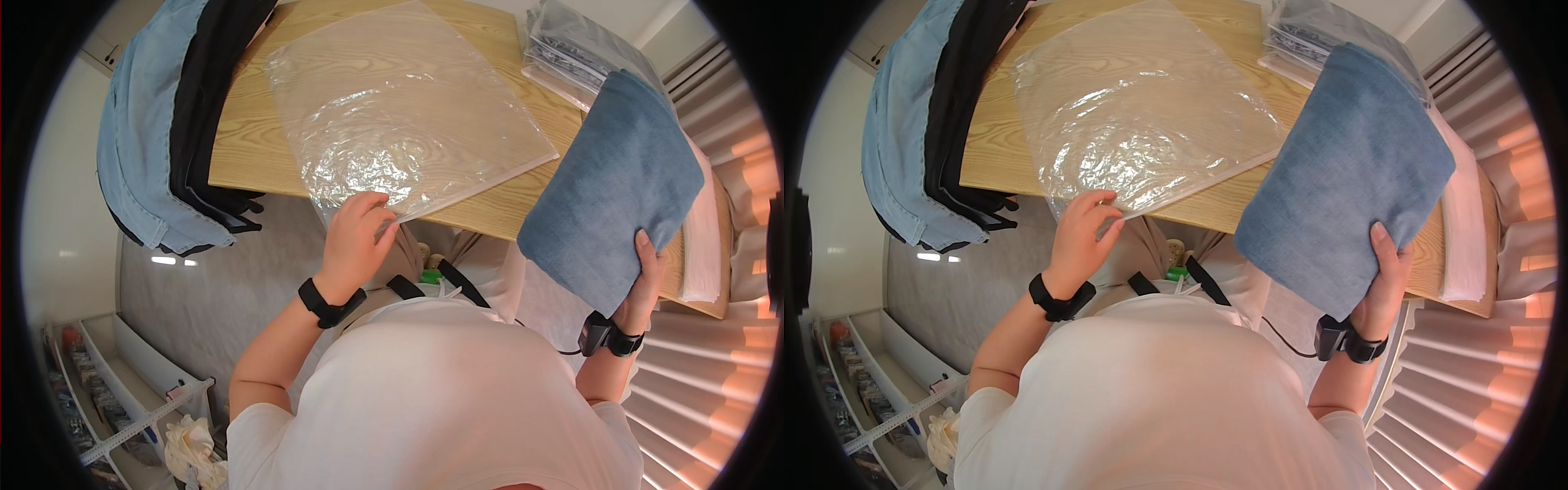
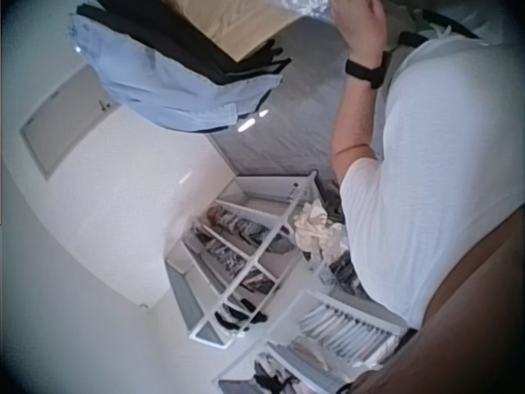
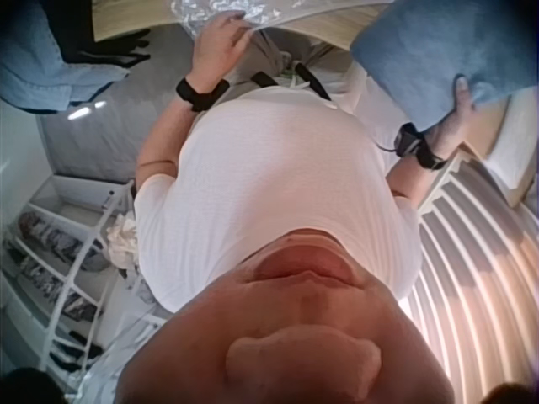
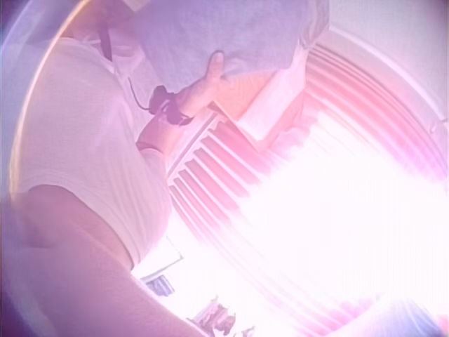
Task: Fold a pair of jeans and place them into a plastic shipping bag.
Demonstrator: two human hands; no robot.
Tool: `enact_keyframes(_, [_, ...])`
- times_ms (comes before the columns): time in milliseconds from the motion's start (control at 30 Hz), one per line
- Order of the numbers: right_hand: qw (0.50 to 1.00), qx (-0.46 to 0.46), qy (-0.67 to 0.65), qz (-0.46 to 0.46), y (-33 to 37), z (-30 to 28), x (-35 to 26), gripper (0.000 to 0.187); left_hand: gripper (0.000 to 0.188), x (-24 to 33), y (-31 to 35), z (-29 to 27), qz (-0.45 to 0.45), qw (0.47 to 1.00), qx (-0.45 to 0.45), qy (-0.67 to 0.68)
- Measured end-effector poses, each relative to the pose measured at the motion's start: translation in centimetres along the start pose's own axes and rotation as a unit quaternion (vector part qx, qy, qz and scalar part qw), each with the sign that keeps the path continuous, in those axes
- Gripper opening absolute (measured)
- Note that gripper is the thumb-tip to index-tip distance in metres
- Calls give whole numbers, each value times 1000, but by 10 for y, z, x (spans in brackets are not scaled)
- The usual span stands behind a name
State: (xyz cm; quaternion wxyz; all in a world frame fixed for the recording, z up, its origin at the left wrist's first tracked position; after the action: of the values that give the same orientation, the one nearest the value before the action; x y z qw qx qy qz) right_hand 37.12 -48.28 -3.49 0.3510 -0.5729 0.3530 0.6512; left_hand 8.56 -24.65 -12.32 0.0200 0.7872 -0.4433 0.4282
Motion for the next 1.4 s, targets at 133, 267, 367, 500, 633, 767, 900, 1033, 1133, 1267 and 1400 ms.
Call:
enact_keyframes(133, [1000,12,14,5,0,-1,0,54,14,4,-7,-2,35,999,13,-3])
enact_keyframes(267, [1000,9,17,3,-1,-2,0,54,16,3,-12,-4,33,999,-2,-2])
enact_keyframes(367, [999,18,28,5,-1,0,0,53,17,6,-15,-2,25,999,-22,-8])
enact_keyframes(500, [1000,11,29,1,-3,0,1,52,19,24,-25,14,36,997,-49,-52])
enact_keyframes(633, [998,31,54,1,0,3,4,52,17,25,-31,28,40,997,-30,-67])
enact_keyframes(767, [998,28,53,-11,0,1,5,53,11,20,-32,31,50,994,-26,-97])
enact_keyframes(900, [999,36,28,2,0,-2,5,50,5,18,-34,33,32,993,-29,-107])
enact_keyframes(1033, [999,27,39,-3,-1,-3,7,51,5,13,-40,28,11,1000,-19,-17])
enact_keyframes(1133, [998,21,56,-1,-1,-3,8,54,8,6,-43,28,-2,1000,-23,1])
enact_keyframes(1267, [998,5,53,22,0,-6,9,58,7,3,-45,29,-34,999,-9,-3])
enact_keyframes(1400, [996,-5,90,12,3,-6,7,57,6,13,-51,20,-22,999,-30,-32])
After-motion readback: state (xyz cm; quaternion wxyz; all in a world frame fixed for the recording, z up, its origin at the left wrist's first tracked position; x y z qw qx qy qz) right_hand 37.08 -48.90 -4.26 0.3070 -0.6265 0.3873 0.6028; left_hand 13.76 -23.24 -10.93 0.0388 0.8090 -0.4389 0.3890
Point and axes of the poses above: each hand's wrist, its own y-axis away from the middle knuckle, its own z-axis out of the palm, x = y × z, the point moved 1 cm from there along -y, towards the middle knuckle, and after that the axes turned 10 degrees about y, right-handed, at the moved point
